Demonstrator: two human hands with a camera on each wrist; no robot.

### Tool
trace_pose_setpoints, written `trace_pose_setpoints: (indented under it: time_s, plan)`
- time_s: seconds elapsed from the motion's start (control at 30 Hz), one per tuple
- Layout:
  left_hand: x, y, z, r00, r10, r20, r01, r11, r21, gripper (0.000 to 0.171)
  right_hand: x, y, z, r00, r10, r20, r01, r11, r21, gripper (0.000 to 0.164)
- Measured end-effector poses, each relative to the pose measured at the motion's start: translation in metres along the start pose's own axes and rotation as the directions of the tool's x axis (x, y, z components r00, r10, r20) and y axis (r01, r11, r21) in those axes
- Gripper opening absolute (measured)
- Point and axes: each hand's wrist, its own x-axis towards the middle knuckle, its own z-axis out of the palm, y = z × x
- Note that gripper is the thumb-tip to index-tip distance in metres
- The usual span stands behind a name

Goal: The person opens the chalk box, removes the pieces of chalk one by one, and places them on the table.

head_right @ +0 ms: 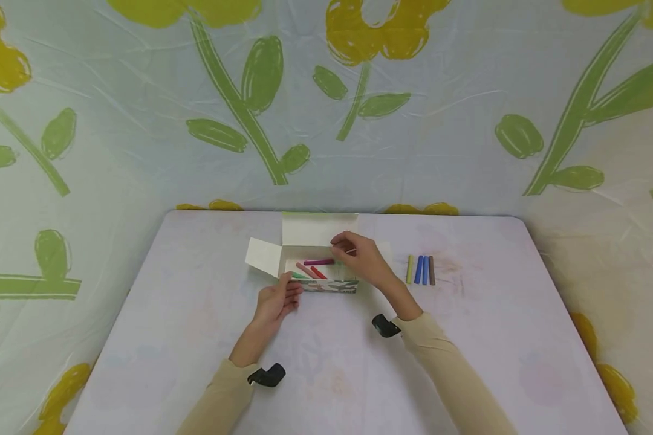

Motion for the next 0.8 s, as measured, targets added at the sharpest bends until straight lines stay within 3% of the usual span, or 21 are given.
trace_pose_setpoints:
  time_s: [0.17,0.37,0.8]
  plan:
    - [-0.001,0.001,0.001,1.0,0.0,-0.003,0.0,1.0,-0.004,0.039,0.006,0.004,0.016,0.995,-0.07,0.064,0.071,0.997,-0.01,0.022]
    - [0.0,-0.001,0.0,1.0,0.004,0.002,-0.004,1.0,-0.005,0.038,0.012,0.007,0.03,0.979,-0.085,0.184,0.092,0.995,-0.029,0.02]
    - [0.002,-0.003,-0.001,1.0,0.003,-0.003,-0.003,1.0,0.006,0.039,0.026,0.001,0.047,0.949,0.117,0.292,-0.058,0.978,-0.203,0.018]
